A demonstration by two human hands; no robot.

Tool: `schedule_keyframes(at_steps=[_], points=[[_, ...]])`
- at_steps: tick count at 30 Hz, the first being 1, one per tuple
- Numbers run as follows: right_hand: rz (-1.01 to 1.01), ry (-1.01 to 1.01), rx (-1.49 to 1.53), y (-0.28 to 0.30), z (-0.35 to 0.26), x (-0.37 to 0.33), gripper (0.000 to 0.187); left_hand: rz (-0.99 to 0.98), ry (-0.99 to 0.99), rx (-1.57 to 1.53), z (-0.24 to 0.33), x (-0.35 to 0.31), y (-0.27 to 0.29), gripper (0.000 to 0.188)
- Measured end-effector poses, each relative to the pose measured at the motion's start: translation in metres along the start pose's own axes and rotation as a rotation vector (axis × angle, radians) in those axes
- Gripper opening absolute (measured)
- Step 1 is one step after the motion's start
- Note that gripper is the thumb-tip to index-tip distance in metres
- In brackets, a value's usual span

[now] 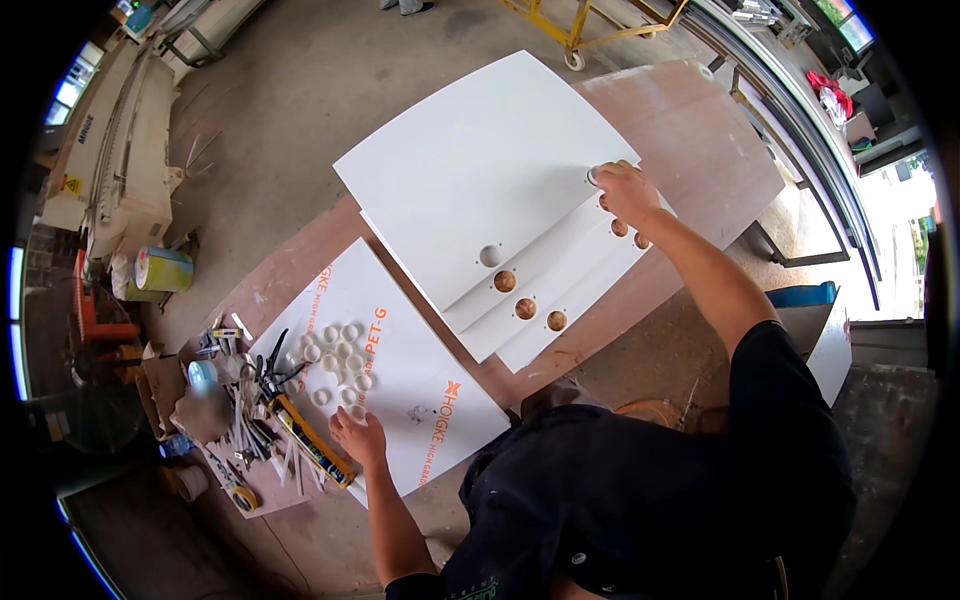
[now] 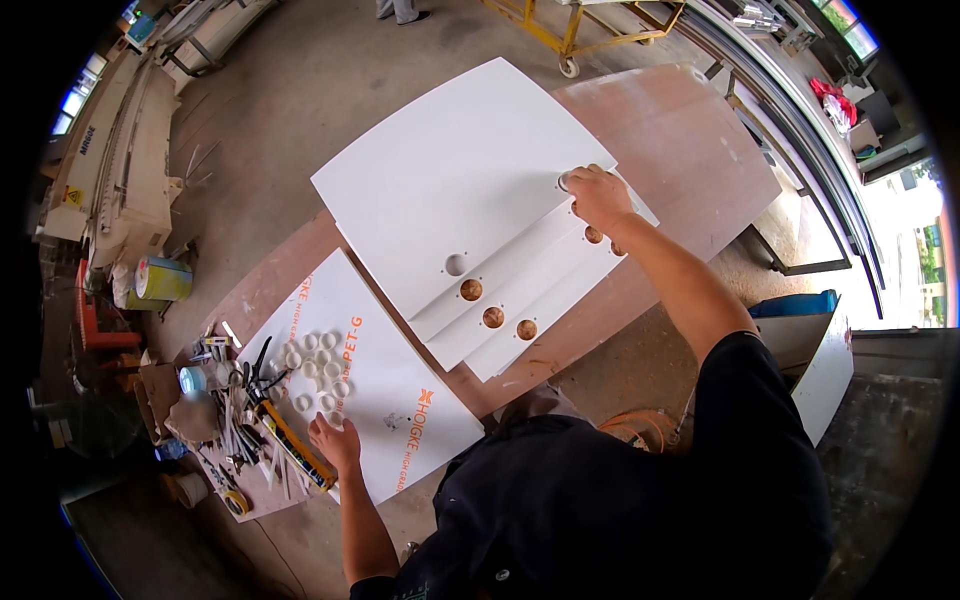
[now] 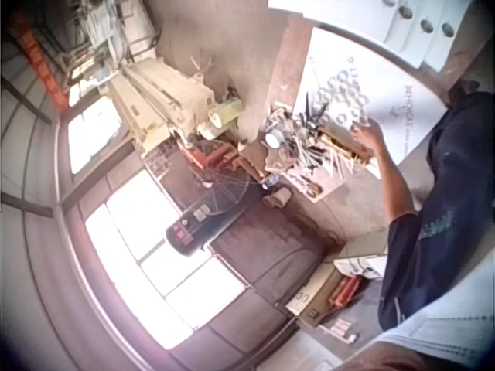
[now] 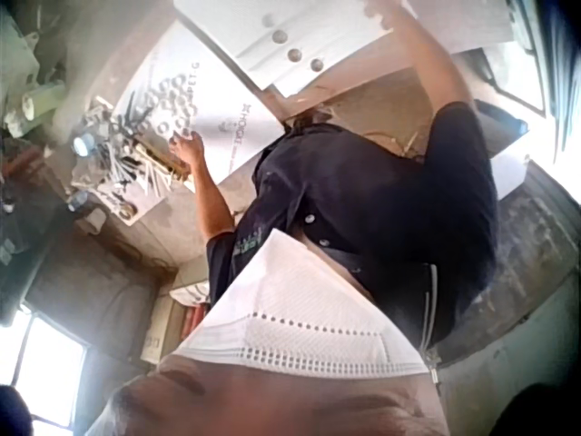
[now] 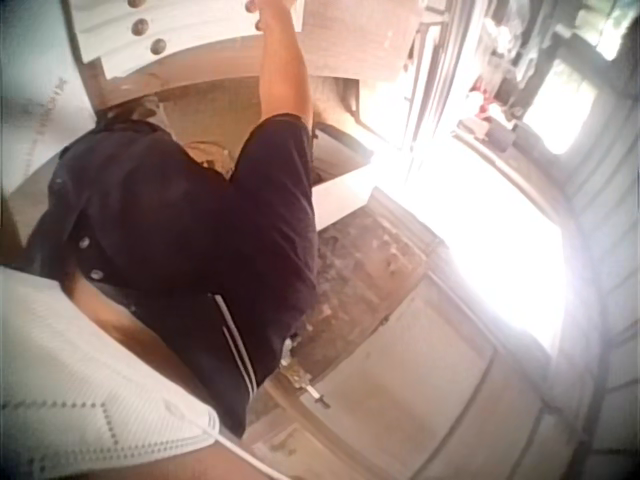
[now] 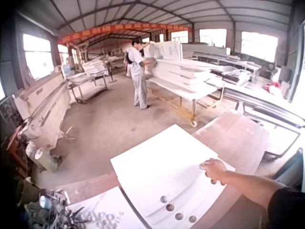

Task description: The person applies sealant into the pre-drilled holes of a white cabinet panel using a caulking gun and then uses a utility knife to trim the edges of several white furniture panels on a workbench.

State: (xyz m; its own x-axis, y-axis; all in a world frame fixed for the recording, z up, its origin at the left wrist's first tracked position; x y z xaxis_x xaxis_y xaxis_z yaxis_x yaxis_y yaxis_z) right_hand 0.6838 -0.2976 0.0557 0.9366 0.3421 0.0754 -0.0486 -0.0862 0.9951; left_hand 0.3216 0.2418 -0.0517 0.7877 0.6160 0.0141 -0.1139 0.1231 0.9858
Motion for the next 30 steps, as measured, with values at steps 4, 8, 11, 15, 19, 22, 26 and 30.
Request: schedule_keyframes(at_steps=[4, 8, 11, 15, 19, 22, 26, 30], points=[[-0.103, -0.026, 0.037, -0.009, 0.012, -0.003, 0.025, -0.094, 0.091, -0.033, 0.007, -0.002, -0.004, 0.058], [-0.297, -0.239, 0.101, 0.005, -0.016, -0.006, 0.050, -0.111, 0.152, -0.043, 0.010, -0.002, 0.001, 0.050], [-0.308, -0.348, 0.087, -0.004, -0.026, 0.001, 0.060, -0.139, 0.145, -0.068, 0.002, -0.001, -0.004, 0.039], [-0.197, -0.393, 0.089, -0.030, -0.006, -0.003, 0.064, -0.106, 0.033, -0.091, 0.006, 0.006, -0.005, 0.029], [-0.332, -0.526, 0.279, 0.002, -0.042, 0.005, 0.063, 0.166, 0.042, -0.238, 0.015, 0.012, 0.011, 0.033], [-0.321, -0.505, 0.249, 0.000, -0.044, 0.003, 0.067, 0.237, -0.085, -0.197, 0.022, 0.022, 0.010, 0.036], [-0.384, -0.540, 0.376, 0.009, -0.047, -0.004, 0.071, 0.063, -0.035, -0.171, 0.031, 0.036, 0.003, 0.030], [0.136, -0.084, 0.597, -0.018, -0.058, -0.033, 0.065, 0.029, -0.090, -0.129, 0.002, 0.039, -0.015, 0.023]])
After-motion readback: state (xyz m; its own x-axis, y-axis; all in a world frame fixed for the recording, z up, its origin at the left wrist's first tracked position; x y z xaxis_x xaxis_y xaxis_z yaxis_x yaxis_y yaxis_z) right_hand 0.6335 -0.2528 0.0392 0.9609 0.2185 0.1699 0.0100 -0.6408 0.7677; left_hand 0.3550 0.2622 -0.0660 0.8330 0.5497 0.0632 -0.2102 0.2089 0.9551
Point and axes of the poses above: each hand's wrist, its own x-axis towards the middle knuckle, its own y-axis out of the back of the hand, z = x × y, the point moved 5 cm from there along x, towards the middle knuckle
